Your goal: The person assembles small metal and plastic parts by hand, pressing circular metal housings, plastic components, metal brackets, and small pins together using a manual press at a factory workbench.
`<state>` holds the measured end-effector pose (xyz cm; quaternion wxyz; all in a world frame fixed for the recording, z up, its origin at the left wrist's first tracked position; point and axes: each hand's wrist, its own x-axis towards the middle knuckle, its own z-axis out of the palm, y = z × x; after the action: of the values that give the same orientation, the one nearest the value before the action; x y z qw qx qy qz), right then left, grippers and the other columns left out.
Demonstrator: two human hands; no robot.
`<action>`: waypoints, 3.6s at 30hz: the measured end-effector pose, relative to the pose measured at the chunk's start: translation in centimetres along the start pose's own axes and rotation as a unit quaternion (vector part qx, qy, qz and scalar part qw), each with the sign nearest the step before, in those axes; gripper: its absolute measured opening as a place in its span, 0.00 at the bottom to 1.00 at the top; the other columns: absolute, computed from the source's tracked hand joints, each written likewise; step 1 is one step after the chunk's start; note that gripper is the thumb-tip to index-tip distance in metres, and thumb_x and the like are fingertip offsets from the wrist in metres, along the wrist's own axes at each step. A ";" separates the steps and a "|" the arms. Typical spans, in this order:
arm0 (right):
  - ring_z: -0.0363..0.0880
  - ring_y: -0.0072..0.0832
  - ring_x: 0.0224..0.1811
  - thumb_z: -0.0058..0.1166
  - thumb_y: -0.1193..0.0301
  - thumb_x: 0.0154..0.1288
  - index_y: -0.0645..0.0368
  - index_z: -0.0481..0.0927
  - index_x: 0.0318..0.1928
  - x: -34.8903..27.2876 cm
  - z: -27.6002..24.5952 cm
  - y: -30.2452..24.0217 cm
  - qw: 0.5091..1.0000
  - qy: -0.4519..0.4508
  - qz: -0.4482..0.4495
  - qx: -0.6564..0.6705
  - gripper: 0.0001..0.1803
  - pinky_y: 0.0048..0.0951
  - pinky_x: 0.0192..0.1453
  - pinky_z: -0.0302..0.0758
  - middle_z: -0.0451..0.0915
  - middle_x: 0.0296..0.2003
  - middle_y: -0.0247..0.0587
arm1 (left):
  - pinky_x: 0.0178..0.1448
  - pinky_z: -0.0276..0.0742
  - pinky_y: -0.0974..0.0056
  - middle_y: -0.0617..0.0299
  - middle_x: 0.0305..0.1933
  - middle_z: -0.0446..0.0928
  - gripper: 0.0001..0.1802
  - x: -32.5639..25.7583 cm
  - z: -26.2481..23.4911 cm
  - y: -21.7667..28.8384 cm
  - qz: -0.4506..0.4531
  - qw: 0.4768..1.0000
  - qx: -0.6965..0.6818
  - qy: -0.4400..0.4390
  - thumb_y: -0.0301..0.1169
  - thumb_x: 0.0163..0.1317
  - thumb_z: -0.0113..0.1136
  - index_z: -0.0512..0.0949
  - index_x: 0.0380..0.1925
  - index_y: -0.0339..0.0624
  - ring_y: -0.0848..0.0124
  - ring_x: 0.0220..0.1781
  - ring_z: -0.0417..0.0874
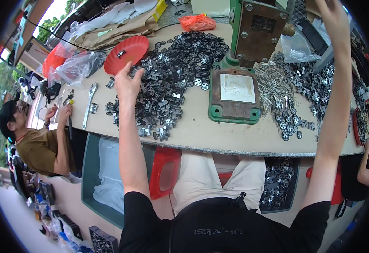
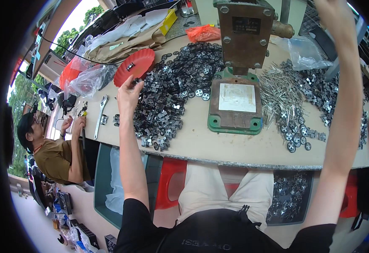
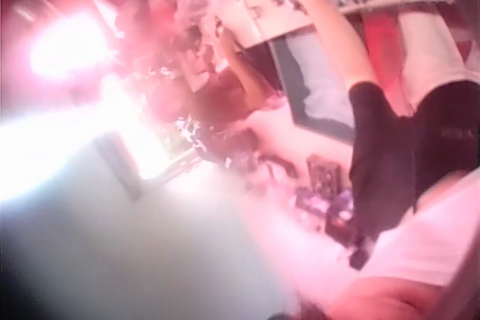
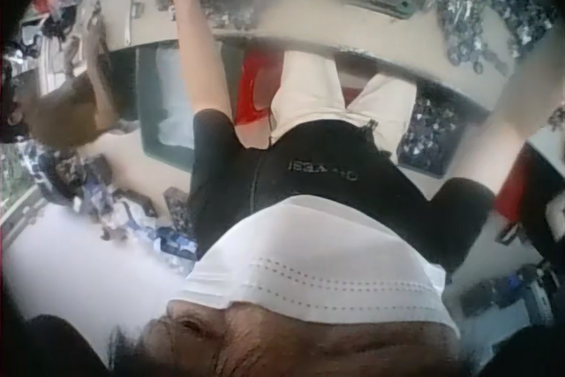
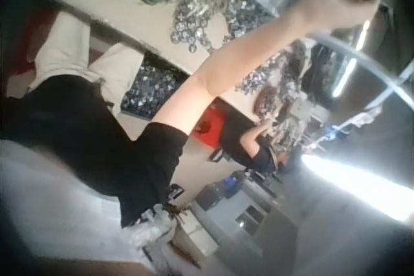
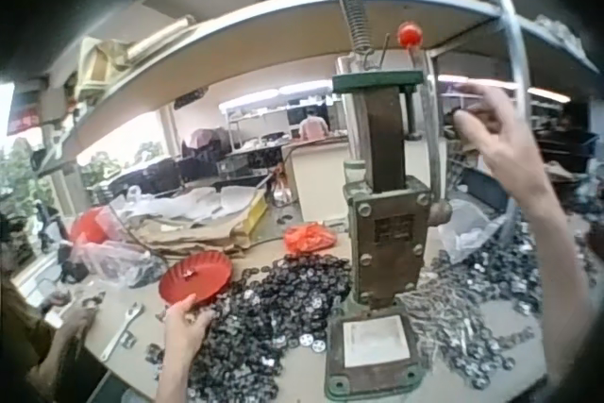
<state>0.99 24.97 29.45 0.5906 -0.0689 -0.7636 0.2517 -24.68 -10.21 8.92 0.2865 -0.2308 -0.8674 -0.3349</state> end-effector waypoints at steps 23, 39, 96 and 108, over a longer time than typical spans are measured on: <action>0.74 0.37 0.49 0.57 0.72 0.59 0.60 0.72 0.53 -27.2 10.3 -4.8 0.898 -0.336 0.235 0.159 0.21 0.31 0.51 0.72 0.72 0.50 0.46 | 0.67 0.44 0.44 0.50 0.65 0.64 0.35 -14.2 -2.7 5.8 0.061 0.990 0.127 -0.031 0.42 0.51 0.67 0.69 0.60 0.45 0.49 0.72 0.53; 0.36 0.71 0.68 0.70 0.46 0.35 0.36 0.52 0.69 -32.7 23.3 -6.8 0.878 -0.469 -0.055 0.077 0.59 0.61 0.68 0.50 0.41 0.69 0.61 | 0.62 0.61 0.52 0.51 0.55 0.72 0.23 -12.4 -4.9 -8.9 -0.105 0.994 -0.036 0.003 0.48 0.54 0.63 0.80 0.41 0.42 0.53 0.57 0.71; 0.71 0.31 0.44 0.57 0.73 0.50 0.55 0.74 0.41 -32.8 22.2 -7.5 0.914 -0.381 -0.132 0.043 0.15 0.31 0.41 0.76 0.73 0.38 0.35 | 0.63 0.52 0.48 0.52 0.56 0.71 0.18 -9.8 -4.7 -8.3 0.025 0.994 0.105 -0.006 0.35 0.54 0.62 0.78 0.46 0.44 0.53 0.66 0.61; 0.72 0.31 0.43 0.57 0.74 0.49 0.56 0.76 0.40 -32.7 22.2 -7.3 0.914 -0.379 -0.117 0.087 0.14 0.31 0.41 0.76 0.74 0.37 0.34 | 0.58 0.68 0.65 0.53 0.40 0.81 0.13 -8.2 -6.8 -13.2 -0.205 0.961 -0.170 0.076 0.34 0.54 0.66 0.81 0.32 0.35 0.61 0.49 0.78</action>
<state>-8.85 -1.25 0.58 0.2857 0.1736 -0.9077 0.2536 -24.22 -25.55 1.83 0.2333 -0.0672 -0.8018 -0.5460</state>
